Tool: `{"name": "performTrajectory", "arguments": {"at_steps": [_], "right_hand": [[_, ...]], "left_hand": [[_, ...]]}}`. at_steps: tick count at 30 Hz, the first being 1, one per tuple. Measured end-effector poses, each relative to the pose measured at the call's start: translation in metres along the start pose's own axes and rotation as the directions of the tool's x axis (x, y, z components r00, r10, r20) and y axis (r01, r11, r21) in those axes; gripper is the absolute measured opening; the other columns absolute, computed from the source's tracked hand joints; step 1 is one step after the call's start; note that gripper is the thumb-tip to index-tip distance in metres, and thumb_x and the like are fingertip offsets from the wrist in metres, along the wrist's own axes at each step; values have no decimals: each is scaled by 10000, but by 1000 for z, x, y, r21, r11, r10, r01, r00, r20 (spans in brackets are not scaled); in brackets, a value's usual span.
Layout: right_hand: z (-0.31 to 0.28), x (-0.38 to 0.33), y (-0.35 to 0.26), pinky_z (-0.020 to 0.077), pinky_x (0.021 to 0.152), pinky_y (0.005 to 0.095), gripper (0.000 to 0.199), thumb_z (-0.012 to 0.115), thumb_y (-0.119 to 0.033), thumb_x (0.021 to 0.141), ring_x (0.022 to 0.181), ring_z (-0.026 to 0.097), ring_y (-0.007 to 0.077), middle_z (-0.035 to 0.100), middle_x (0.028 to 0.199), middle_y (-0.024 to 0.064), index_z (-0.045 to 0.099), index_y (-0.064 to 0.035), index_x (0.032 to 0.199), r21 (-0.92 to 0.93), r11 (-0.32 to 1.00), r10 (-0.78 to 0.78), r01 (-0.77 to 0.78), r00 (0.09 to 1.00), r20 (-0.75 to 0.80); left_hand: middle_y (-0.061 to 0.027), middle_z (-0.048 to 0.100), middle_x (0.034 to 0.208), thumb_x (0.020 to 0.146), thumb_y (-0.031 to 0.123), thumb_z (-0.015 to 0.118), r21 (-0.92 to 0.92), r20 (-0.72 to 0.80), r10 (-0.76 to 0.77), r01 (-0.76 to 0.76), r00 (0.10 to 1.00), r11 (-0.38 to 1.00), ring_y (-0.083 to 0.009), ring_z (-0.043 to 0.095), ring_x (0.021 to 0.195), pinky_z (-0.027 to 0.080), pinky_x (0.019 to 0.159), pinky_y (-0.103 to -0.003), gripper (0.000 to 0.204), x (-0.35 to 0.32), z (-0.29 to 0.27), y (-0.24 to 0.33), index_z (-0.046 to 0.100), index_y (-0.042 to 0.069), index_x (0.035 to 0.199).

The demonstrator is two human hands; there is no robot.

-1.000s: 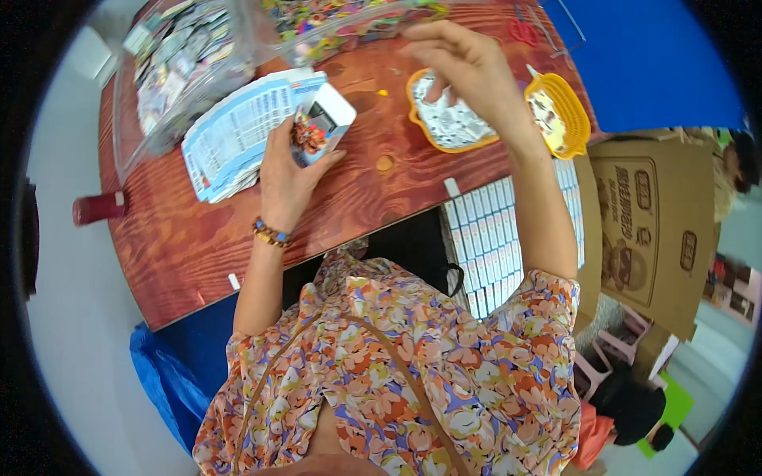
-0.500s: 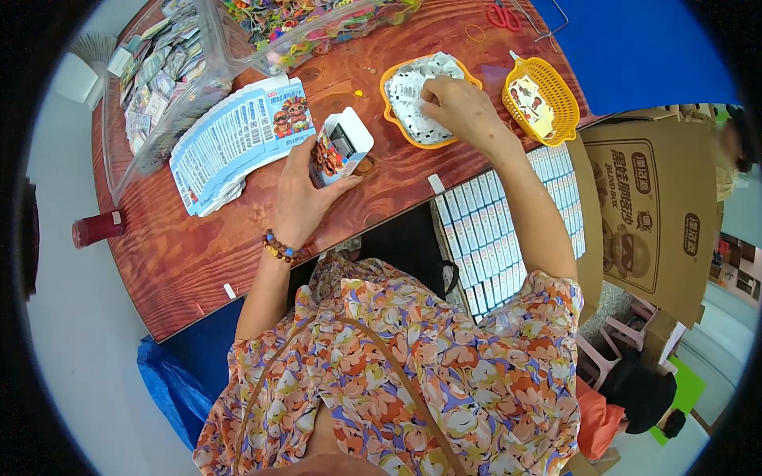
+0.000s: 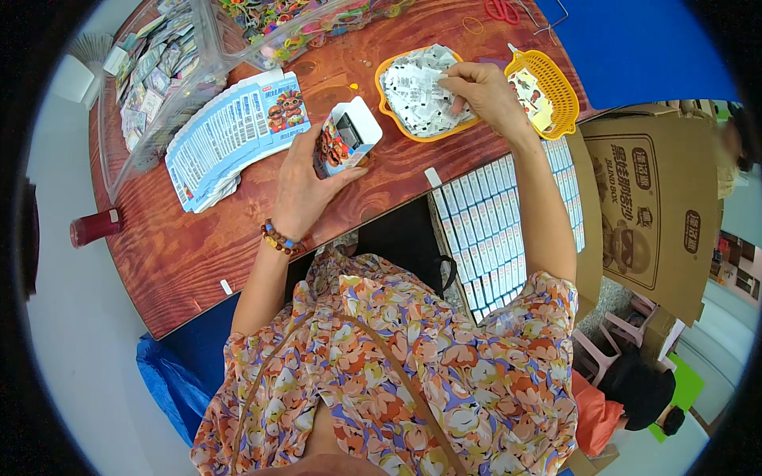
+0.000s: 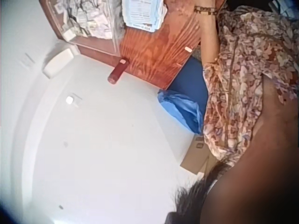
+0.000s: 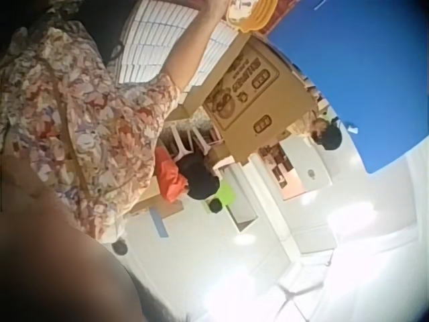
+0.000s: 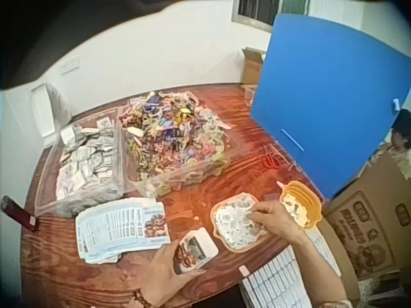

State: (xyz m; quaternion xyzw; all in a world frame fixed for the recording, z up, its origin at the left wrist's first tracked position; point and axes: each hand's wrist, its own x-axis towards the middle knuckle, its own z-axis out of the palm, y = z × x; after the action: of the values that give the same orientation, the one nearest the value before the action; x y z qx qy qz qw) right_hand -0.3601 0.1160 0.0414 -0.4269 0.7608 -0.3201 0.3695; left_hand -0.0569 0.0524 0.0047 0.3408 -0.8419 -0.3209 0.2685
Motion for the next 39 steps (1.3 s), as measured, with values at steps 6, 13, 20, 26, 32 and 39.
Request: {"name": "performTrajectory", "arguments": {"at_steps": [6, 13, 20, 26, 32, 39], "right_hand": [[30, 3, 0, 382, 499, 222, 150, 690, -103, 873, 559, 501, 42, 602, 692, 2, 686, 2, 981, 4, 988, -152, 152, 988, -11], [29, 8, 5, 393, 528, 228, 107, 659, -88, 887, 581, 489, 53, 534, 653, -28, 620, -20, 960, -135, 976, -169, 170, 985, 20], [36, 7, 1, 397, 552, 231, 97, 668, -113, 884, 609, 451, 51, 539, 688, -26, 632, -34, 929, -226, 941, -259, 251, 966, -6], [32, 10, 2, 390, 571, 230, 120, 690, -144, 875, 645, 475, 60, 568, 744, -26, 651, -44, 927, -150, 982, -107, 114, 993, 51], [16, -5, -19, 397, 611, 214, 95, 695, -147, 882, 682, 507, 35, 589, 756, -43, 687, -55, 906, 155, 975, -153, 159, 987, -50], [50, -26, -47, 459, 822, 242, 102, 735, -124, 827, 922, 609, 117, 654, 969, 11, 695, -31, 832, 209, 938, -272, 276, 961, -47]], "left_hand": [[-175, 583, 1026, 653, 338, 876, 11, 16, -1, 1, 1000, 1000, -334, 599, 959, 510, 817, -421, 817, -1, 1, 2, 501, -12, 1288], [-175, 582, 1024, 654, 346, 874, 28, 19, -20, 19, 1000, 999, -336, 600, 954, 511, 812, -424, 821, -2, -1, -2, 501, -9, 1292], [-184, 577, 1018, 660, 349, 870, 29, 33, -20, 19, 999, 999, -346, 595, 943, 509, 804, -427, 829, 0, 1, -2, 491, -12, 1303], [-189, 574, 1016, 653, 354, 873, 24, 27, -5, 5, 1000, 1000, -351, 593, 936, 509, 793, -437, 839, -2, -1, -3, 489, -16, 1301], [-177, 567, 1015, 651, 345, 872, 63, 41, -36, 34, 999, 997, -350, 591, 949, 513, 785, -434, 819, 5, 2, 3, 497, -12, 1285], [-148, 552, 1054, 639, 334, 874, 178, 15, -31, 28, 999, 984, -337, 594, 984, 536, 743, -439, 790, 13, 9, 23, 507, 8, 1259]]}}
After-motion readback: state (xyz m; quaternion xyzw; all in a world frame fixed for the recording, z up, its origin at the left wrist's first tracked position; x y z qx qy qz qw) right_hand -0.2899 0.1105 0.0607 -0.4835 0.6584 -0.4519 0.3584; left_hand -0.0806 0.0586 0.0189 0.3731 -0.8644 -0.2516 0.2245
